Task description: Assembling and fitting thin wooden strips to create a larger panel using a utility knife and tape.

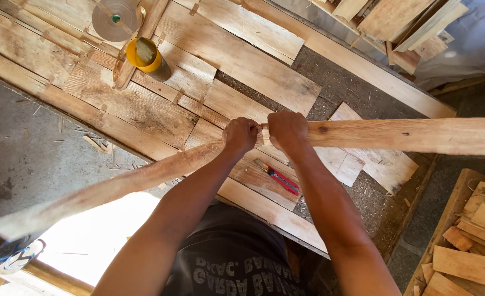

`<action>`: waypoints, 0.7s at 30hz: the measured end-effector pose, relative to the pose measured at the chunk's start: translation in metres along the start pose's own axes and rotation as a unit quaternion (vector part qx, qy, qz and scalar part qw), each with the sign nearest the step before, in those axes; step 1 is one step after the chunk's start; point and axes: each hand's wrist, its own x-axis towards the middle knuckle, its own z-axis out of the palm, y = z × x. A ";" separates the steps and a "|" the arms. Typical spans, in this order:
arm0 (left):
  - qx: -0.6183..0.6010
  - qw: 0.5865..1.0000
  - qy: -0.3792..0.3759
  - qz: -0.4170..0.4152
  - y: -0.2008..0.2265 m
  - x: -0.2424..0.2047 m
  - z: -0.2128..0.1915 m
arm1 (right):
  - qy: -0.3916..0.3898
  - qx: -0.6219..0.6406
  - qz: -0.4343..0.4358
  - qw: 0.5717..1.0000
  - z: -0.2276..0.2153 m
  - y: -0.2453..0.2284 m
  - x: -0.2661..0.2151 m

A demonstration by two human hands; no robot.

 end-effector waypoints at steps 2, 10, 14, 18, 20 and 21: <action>-0.005 1.000 -0.023 -0.005 -0.008 0.009 0.007 | -0.002 -0.006 0.014 1.000 0.005 0.000 0.001; 0.012 0.994 -0.097 -0.056 -0.045 0.027 0.004 | -0.050 0.133 0.075 0.987 -0.003 0.029 -0.015; 0.054 0.995 -0.084 -0.006 -0.066 0.022 0.001 | 0.033 0.161 0.030 0.986 0.021 0.048 -0.025; 0.053 0.996 -0.069 -0.004 -0.079 0.015 -0.003 | 0.089 0.186 0.026 0.978 0.036 0.056 -0.043; 0.063 0.996 -0.070 -0.002 -0.083 0.004 -0.011 | 0.139 0.214 0.018 0.967 0.039 0.060 -0.057; 0.069 0.995 -0.066 0.001 -0.084 0.001 -0.015 | 0.191 0.237 0.009 0.952 0.040 0.063 -0.063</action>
